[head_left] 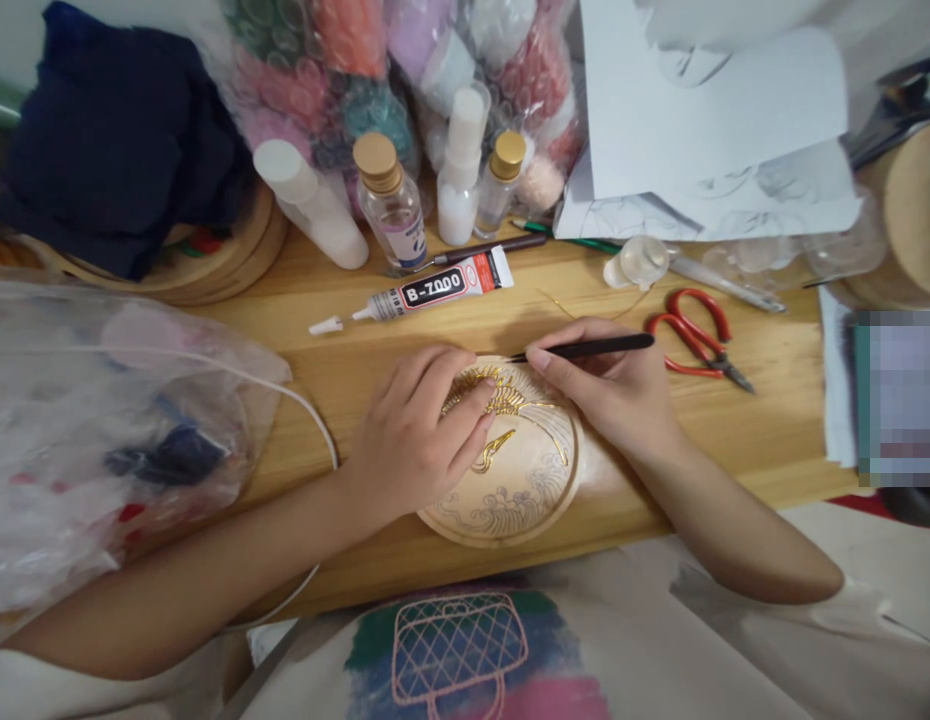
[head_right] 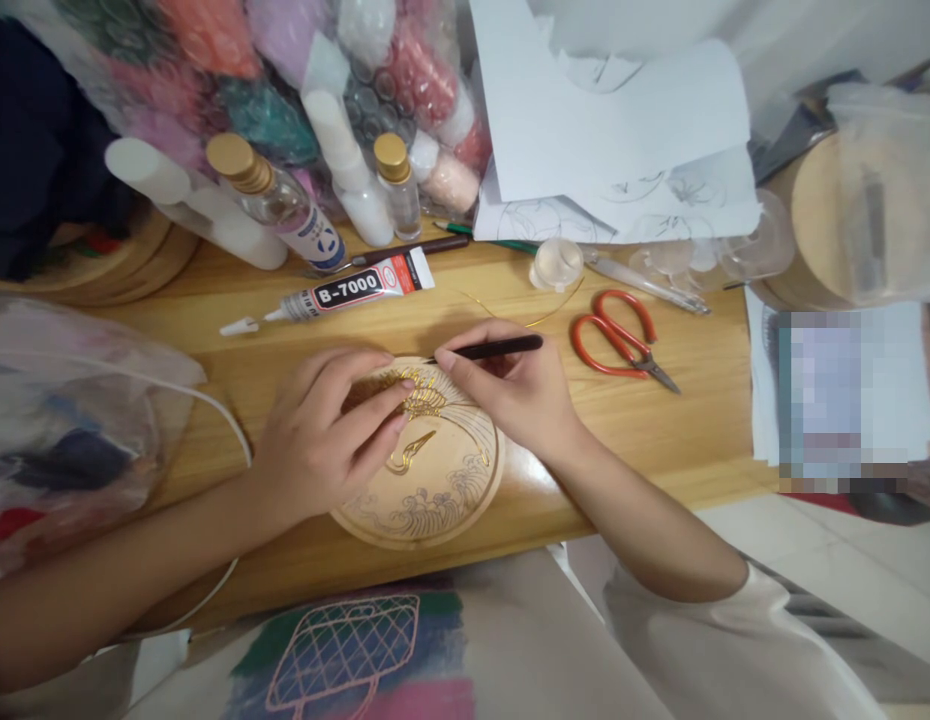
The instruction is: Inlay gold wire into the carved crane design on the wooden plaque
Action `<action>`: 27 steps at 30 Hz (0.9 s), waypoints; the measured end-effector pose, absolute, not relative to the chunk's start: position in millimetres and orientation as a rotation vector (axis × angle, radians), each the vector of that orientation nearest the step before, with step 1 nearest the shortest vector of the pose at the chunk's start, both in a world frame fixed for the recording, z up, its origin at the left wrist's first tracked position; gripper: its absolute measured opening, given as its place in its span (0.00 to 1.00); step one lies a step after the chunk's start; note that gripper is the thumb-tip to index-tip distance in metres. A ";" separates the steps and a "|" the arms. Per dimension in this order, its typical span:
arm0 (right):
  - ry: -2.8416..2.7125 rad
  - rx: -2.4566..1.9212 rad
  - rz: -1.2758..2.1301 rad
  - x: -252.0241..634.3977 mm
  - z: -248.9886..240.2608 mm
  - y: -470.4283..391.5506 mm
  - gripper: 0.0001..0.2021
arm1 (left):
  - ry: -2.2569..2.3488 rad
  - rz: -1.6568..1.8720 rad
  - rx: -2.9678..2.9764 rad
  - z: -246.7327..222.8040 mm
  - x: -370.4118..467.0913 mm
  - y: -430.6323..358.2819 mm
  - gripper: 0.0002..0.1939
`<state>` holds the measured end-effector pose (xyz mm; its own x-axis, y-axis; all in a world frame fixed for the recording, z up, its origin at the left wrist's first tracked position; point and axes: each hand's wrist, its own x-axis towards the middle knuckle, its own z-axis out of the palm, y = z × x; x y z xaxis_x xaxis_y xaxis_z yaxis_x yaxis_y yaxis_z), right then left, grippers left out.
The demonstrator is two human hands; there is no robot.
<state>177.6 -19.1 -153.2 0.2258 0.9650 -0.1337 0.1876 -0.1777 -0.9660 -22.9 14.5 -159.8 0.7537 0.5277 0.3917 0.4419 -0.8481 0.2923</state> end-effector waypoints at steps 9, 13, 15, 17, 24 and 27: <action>-1.124 -1.574 1.025 177.0 -152.4 -18.7 0.05 | 0.796 0.672 2.790 -159.7 -23.5 14.0 0.10; -1.115 -1.580 1.026 176.7 -151.8 -18.9 0.05 | 0.784 0.706 2.823 -159.6 -23.9 13.5 0.10; -1.113 -1.562 1.030 176.6 -151.8 -19.0 0.04 | 0.773 0.729 2.833 -159.2 -24.0 13.7 0.10; -1.109 -1.560 1.027 176.4 -152.0 -19.1 0.04 | 0.770 0.737 2.838 -158.8 -24.1 14.0 0.11; -1.077 -1.542 1.080 177.3 -153.2 -20.3 0.04 | 0.774 0.711 2.846 -158.6 -24.2 13.9 0.12; -1.061 -1.516 1.111 177.9 -153.1 -21.3 0.05 | 0.758 0.712 2.848 -158.7 -24.1 14.0 0.11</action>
<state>177.9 -21.3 -153.1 0.2128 0.9650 -0.1530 0.1084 -0.1789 -0.9779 -24.1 14.0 -158.7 0.7652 0.4943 0.4125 0.4428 -0.8692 0.2202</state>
